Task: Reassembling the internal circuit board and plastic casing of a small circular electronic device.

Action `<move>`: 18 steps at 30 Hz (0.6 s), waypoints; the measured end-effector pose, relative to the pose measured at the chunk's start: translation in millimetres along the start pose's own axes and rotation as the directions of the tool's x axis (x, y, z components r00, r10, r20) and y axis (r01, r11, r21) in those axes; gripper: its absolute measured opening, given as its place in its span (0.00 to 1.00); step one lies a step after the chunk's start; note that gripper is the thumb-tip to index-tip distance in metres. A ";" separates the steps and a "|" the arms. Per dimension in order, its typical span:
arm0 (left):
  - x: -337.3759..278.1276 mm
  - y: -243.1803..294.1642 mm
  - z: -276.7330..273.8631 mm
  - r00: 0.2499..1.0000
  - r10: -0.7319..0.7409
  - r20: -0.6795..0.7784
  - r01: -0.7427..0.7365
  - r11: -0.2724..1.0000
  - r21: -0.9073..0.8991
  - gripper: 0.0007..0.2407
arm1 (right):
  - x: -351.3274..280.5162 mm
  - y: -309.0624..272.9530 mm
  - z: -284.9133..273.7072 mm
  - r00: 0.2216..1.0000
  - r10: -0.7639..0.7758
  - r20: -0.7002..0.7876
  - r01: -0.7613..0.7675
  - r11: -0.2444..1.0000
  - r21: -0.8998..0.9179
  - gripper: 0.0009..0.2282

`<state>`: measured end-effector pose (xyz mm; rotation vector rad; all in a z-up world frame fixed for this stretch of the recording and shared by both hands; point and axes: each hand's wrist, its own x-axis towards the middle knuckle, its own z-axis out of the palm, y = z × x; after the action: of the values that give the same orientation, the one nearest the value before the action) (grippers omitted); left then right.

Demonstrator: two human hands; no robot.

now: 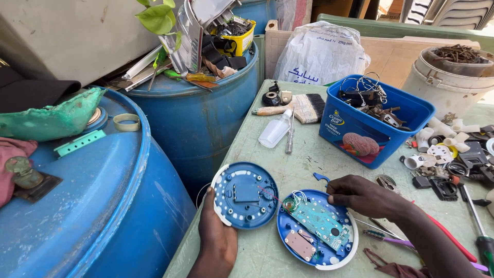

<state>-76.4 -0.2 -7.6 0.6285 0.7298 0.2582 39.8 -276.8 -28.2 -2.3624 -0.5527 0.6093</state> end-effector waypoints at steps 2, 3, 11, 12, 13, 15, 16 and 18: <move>-11.7 -6.6 -12.4 0.999 -0.009 -0.032 0.007 0.998 -0.064 0.21 | 6.0 -0.5 -3.0 0.997 -0.036 0.065 0.035 0.999 0.003 0.11; -16.8 -10.0 -18.0 0.999 -0.015 -0.046 0.010 0.995 -0.097 0.21 | 9.1 -0.7 -5.0 0.994 -0.052 0.095 0.051 0.999 0.005 0.10; -46.5 -17.7 -61.1 0.987 -0.147 -0.068 0.126 0.961 -0.248 0.23 | 45.7 -22.0 -22.3 0.952 -0.152 0.266 0.173 0.983 -0.056 0.08; -15.9 -33.6 -85.2 0.987 -0.146 -0.070 0.124 0.960 -0.250 0.23 | 52.0 -27.2 -26.2 0.951 -0.154 0.268 0.175 0.983 -0.057 0.08; 14.8 -48.9 -109.4 0.972 -0.210 -0.105 0.187 0.964 -0.190 0.22 | 58.5 -32.5 -29.8 0.950 -0.146 0.275 0.170 0.983 -0.066 0.08; 60.3 -72.6 -145.6 0.952 -0.268 -0.147 0.250 0.960 -0.130 0.22 | 73.2 -42.7 -37.4 0.948 -0.141 0.284 0.168 0.983 -0.073 0.07; 75.1 -80.8 -157.6 0.953 -0.252 -0.167 0.239 0.967 -0.093 0.22 | 81.1 -47.5 -41.3 0.944 -0.174 0.282 0.210 0.972 -0.105 0.06; 68.7 -88.1 -163.2 0.953 -0.237 -0.189 0.229 0.971 -0.060 0.22 | 96.3 -55.6 -45.6 0.936 -0.206 0.287 0.253 0.958 -0.136 0.06</move>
<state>-138.6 32.0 -192.6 0.4792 0.9785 0.1156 129.4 -208.2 13.1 -2.3371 -1.0262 0.8081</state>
